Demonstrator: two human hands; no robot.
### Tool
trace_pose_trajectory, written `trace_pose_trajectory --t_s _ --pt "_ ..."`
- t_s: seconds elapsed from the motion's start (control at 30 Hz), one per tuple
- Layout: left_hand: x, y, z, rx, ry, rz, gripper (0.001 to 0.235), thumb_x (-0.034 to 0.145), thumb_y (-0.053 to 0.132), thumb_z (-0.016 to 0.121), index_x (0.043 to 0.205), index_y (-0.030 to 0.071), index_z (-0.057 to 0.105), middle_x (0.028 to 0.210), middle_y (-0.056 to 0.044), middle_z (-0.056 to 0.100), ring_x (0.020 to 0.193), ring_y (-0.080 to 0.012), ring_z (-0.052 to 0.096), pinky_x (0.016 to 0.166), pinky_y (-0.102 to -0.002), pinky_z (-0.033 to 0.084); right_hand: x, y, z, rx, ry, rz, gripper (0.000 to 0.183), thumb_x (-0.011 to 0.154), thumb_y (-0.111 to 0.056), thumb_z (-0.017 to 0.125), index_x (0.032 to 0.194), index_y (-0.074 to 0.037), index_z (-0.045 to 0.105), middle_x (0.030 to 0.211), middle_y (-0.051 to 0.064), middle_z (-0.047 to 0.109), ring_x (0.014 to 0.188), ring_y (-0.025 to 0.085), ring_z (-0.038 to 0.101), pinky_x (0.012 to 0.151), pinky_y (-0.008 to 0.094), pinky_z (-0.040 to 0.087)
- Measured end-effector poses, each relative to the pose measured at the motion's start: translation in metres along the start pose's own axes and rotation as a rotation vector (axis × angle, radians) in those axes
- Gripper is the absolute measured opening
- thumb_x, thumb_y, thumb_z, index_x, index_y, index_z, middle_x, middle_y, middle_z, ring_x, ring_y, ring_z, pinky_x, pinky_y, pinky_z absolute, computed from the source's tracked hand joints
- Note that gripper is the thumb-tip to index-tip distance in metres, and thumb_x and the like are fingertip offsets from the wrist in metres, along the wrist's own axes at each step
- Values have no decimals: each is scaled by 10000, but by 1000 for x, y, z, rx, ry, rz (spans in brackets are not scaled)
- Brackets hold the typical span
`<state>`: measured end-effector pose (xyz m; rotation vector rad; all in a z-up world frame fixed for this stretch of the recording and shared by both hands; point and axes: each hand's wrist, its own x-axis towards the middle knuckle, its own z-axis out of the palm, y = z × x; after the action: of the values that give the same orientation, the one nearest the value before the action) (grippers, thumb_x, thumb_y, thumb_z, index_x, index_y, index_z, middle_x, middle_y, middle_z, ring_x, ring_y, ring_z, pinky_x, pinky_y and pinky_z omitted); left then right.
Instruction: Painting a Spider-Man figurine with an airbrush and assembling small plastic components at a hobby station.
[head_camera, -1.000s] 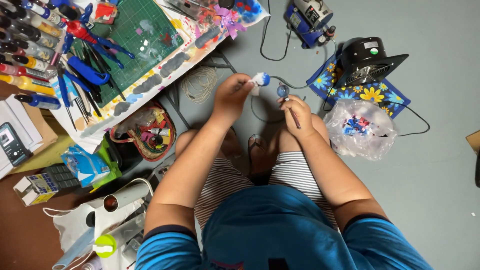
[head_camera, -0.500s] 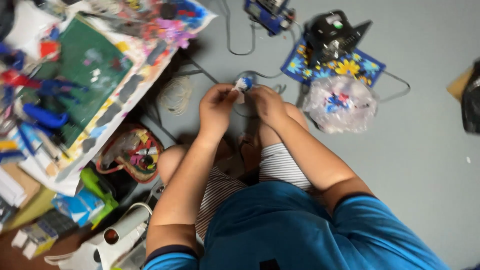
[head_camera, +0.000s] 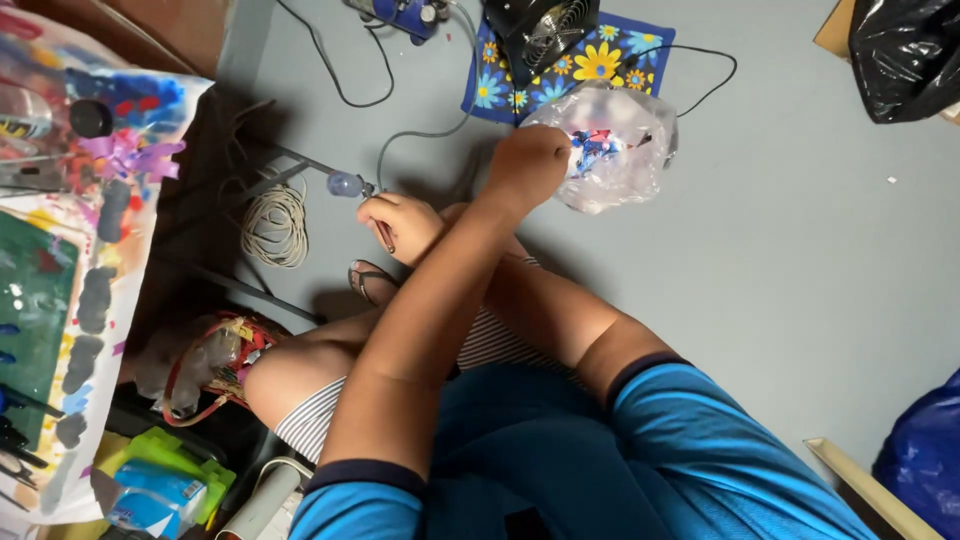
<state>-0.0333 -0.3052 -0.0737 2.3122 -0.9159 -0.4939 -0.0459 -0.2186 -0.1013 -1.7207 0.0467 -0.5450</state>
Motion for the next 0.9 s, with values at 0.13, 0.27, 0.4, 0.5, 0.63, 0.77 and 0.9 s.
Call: trace_pose_trajectory --t_s 0.13,0.27,0.4,0.5,0.63,0.77,0.9 --pt "30 -8 20 224 -122 0 295 972 226 500 1147 162 730 1054 -97 726 1059 -319 708 926 -505 568 12 -9 10 84 9 46 109 995 -121 556 1002 -136 664 807 21 582 667 177 471 616 318 424" --pt "34 9 -9 195 -149 -19 286 980 232 518 1188 209 713 1087 -66 712 1115 -312 697 959 -490 555 3 -1 19 166 25 98 103 1003 -147 559 1004 -173 658 772 -36 555 600 100 425 583 252 398" --pt "-12 61 -77 -212 -11 146 260 844 10 487 961 142 677 1002 -35 672 884 -257 670 737 -380 486 16 28 15 254 164 139 151 996 -136 544 1033 -170 687 842 -33 629 592 93 518 577 219 460" --pt "-62 66 -113 -262 12 397 199 849 9 522 941 117 662 965 -43 695 947 -262 670 813 -394 506 13 22 -55 509 229 91 319 993 -277 472 1159 -105 685 1206 43 622 1032 155 552 865 279 474" --pt "-130 99 -180 -86 35 692 251 838 9 591 999 164 706 607 2 476 529 -255 480 542 -445 312 8 81 -137 -16 388 489 336 883 -156 481 1190 -174 614 962 -10 747 587 122 641 542 261 519" --pt "-188 141 -234 3 -210 726 278 953 163 581 1208 135 688 700 -21 596 602 -285 591 483 -466 402 -52 172 -206 61 553 462 244 1061 -139 500 1293 -213 498 723 58 668 550 132 592 503 268 476" --pt "-219 154 -267 -121 -149 820 68 1056 125 644 1063 61 619 758 -52 416 641 -248 466 604 -419 349 -91 240 -245 -113 621 555 156 1017 -112 515 1135 -212 526 632 48 616 488 169 609 421 287 485"
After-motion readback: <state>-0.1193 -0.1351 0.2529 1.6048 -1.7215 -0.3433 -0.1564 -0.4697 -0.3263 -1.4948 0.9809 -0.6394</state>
